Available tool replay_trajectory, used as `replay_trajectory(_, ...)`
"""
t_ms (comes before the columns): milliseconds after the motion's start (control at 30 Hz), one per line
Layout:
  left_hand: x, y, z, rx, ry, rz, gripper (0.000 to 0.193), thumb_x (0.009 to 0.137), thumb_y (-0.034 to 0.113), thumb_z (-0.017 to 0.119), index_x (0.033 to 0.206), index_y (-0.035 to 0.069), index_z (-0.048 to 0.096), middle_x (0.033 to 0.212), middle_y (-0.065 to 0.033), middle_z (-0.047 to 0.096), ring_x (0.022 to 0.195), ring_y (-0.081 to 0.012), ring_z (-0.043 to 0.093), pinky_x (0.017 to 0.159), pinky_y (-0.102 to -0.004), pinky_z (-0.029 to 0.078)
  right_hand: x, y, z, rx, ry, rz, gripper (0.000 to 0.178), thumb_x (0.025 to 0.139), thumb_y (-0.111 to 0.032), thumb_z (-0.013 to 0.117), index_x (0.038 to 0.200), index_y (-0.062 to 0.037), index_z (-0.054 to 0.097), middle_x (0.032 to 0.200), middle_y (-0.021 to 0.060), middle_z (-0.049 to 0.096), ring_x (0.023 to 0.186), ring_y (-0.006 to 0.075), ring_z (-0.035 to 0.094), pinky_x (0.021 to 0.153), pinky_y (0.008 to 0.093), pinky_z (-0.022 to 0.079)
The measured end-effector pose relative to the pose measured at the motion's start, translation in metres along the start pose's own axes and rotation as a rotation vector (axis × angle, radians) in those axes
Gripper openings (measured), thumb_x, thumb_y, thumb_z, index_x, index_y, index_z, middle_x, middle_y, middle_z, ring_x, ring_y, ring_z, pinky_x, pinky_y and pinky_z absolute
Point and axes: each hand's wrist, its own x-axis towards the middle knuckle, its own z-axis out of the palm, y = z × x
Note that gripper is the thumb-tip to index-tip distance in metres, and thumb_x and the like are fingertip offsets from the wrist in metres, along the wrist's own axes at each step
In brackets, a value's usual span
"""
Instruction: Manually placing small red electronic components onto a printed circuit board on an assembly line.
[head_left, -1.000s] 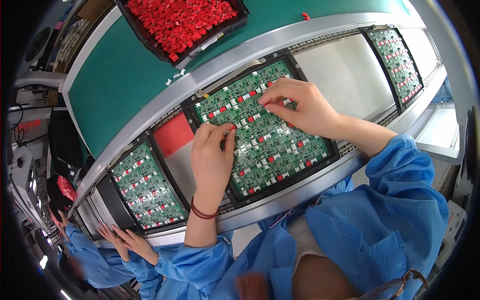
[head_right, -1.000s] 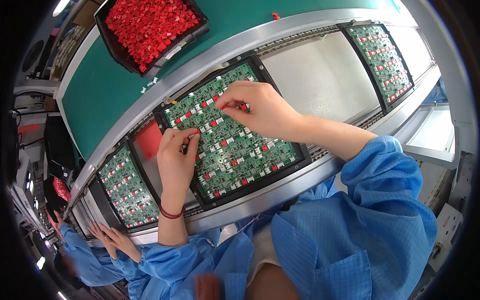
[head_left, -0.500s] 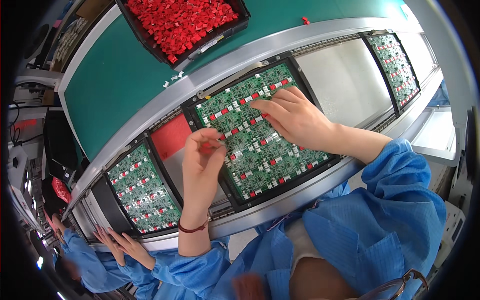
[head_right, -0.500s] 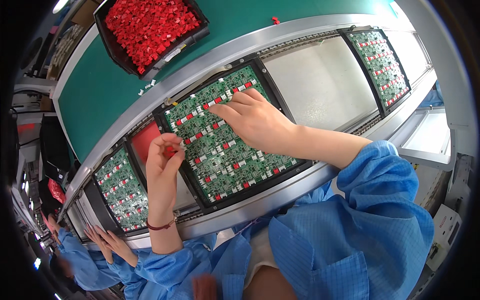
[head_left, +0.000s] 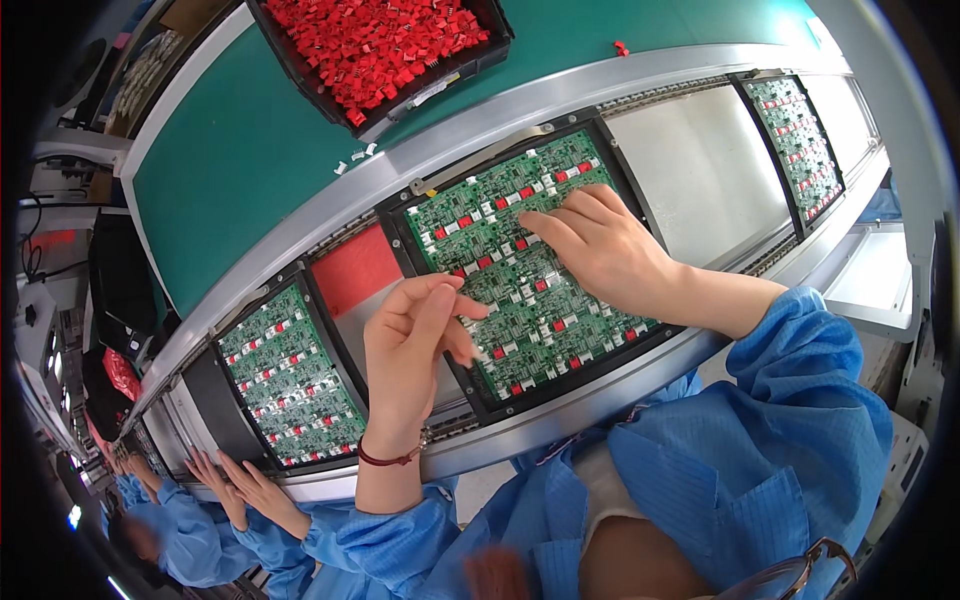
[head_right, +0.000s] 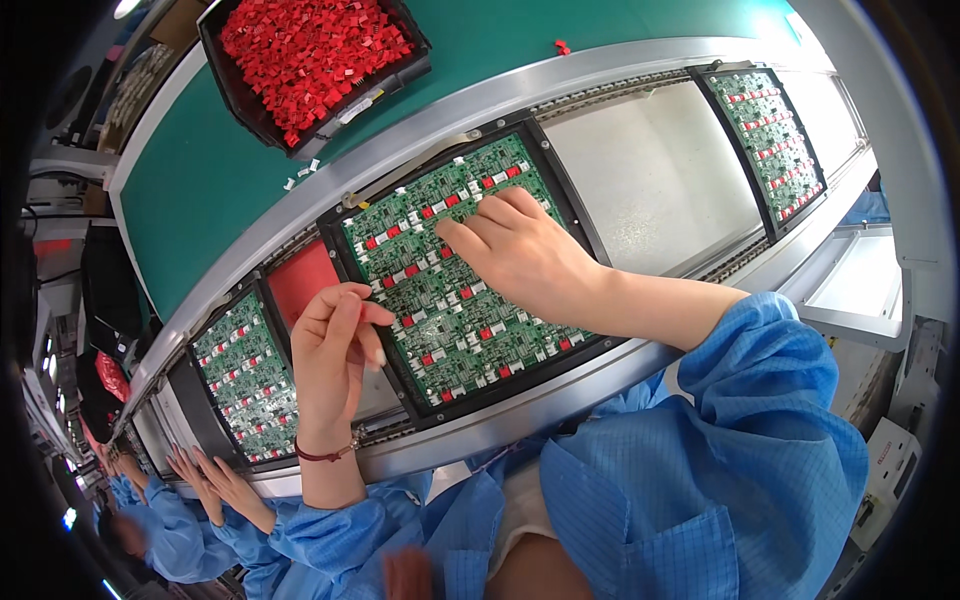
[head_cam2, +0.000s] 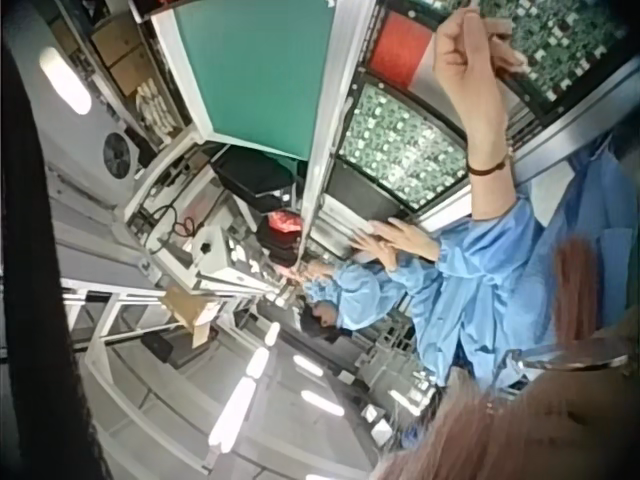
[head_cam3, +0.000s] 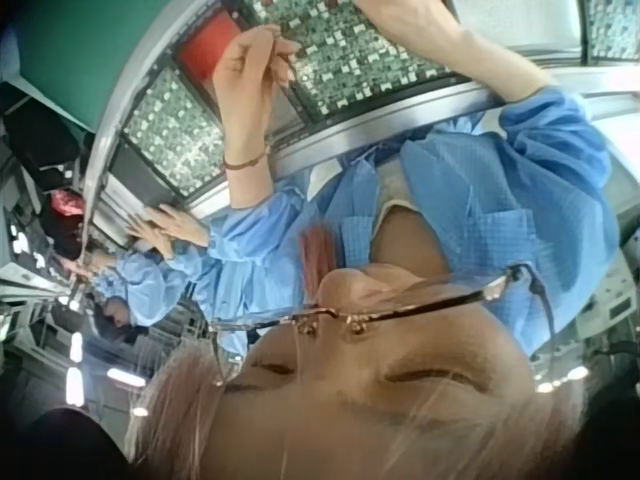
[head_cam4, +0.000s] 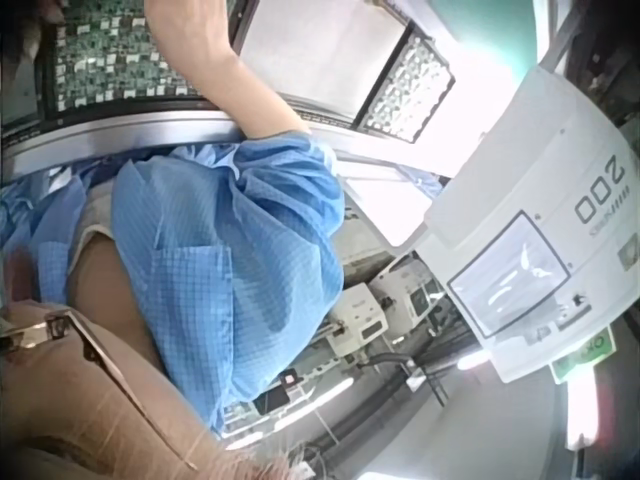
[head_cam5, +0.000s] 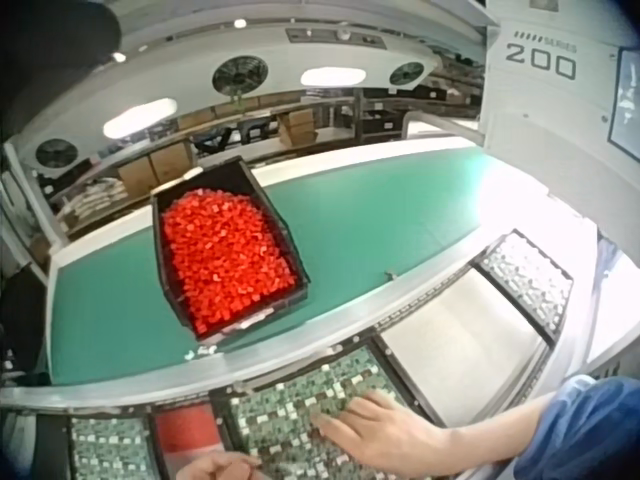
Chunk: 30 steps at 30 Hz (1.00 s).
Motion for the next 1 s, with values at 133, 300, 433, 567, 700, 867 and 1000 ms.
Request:
replay_trajectory(133, 0.002, -0.003, -0.004, -0.024, 0.001, 0.029, 0.015, 0.091, 0.012, 0.049, 0.095, -0.001, 0.057, 0.070, -0.0066, 0.060, 0.046, -0.0029, 0.042, 0.042, -0.0156, 0.031, -0.002, 0.000, -0.002, 0.020, -0.022, 0.017, 0.037, 0.071, -0.001, 0.057, 0.107, -0.0009, 0.052, 0.078, 0.0048, 0.056, 0.076, 0.0195, 0.051, 0.079, 0.0335, 0.040)
replay_trajectory(300, 0.006, -0.001, -0.005, -0.033, 0.024, 0.045, 0.016, 0.091, 0.012, 0.050, 0.096, -0.001, 0.058, 0.067, -0.0009, 0.053, 0.048, -0.0017, 0.036, 0.044, -0.0156, 0.026, 0.004, 0.004, -0.002, 0.002, 0.039, 0.001, 0.037, 0.071, -0.005, 0.061, 0.108, -0.0032, 0.053, 0.088, 0.0070, 0.057, 0.083, 0.0218, 0.053, 0.081, 0.0342, 0.040)
replay_trajectory(433, 0.009, 0.002, -0.013, 0.029, 0.050, 0.028, 0.021, 0.092, 0.014, 0.048, 0.104, 0.001, 0.059, 0.077, 0.0009, 0.054, 0.056, -0.0016, 0.038, 0.049, -0.0161, 0.028, 0.011, 0.008, -0.028, 0.019, 0.122, 0.157, 0.031, 0.072, -0.010, 0.067, 0.101, -0.0053, 0.058, 0.092, 0.0094, 0.056, 0.086, 0.0260, 0.053, 0.080, 0.0360, 0.041)
replay_trajectory(567, 0.002, 0.004, -0.012, 0.102, 0.048, 0.054, 0.020, 0.092, 0.014, 0.048, 0.108, 0.002, 0.055, 0.081, -0.0008, 0.059, 0.058, -0.0028, 0.044, 0.050, -0.0158, 0.033, 0.005, 0.034, -0.043, -0.204, 0.216, 0.335, 0.021, 0.076, -0.013, 0.065, 0.092, -0.0022, 0.061, 0.089, 0.0122, 0.059, 0.085, 0.0296, 0.054, 0.076, 0.0370, 0.041)
replay_trajectory(700, 0.006, -0.009, -0.020, 0.078, -0.069, 0.183, 0.015, 0.087, 0.014, 0.058, 0.097, 0.004, 0.054, 0.080, -0.0022, 0.060, 0.060, -0.0033, 0.049, 0.050, -0.0172, 0.038, -0.009, 0.041, -0.049, -0.315, 0.073, 0.614, 0.033, 0.086, -0.029, 0.054, 0.077, 0.0003, 0.064, 0.075, 0.0167, 0.061, 0.075, 0.0336, 0.057, 0.068, 0.0411, 0.042)
replay_trajectory(867, 0.009, -0.023, -0.023, 0.109, -0.081, 0.242, 0.019, 0.087, 0.022, 0.059, 0.089, 0.003, 0.058, 0.067, -0.0002, 0.058, 0.056, -0.0029, 0.049, 0.045, -0.0186, 0.035, -0.005, 0.049, -0.033, -0.102, -0.060, 0.570, 0.049, 0.091, -0.034, 0.045, 0.066, 0.0068, 0.055, 0.061, 0.0266, 0.050, 0.059, 0.0423, 0.051, 0.054, 0.0469, 0.036)
replay_trajectory(1000, 0.010, -0.016, -0.020, 0.106, -0.025, 0.277, 0.023, 0.085, 0.024, 0.059, 0.079, 0.002, 0.063, 0.061, -0.0010, 0.058, 0.052, -0.0042, 0.050, 0.044, -0.0205, 0.037, -0.009, 0.060, -0.027, -0.132, -0.038, 0.462, 0.049, 0.092, -0.032, 0.044, 0.063, 0.0066, 0.052, 0.059, 0.0259, 0.049, 0.056, 0.0425, 0.049, 0.051, 0.0464, 0.034)
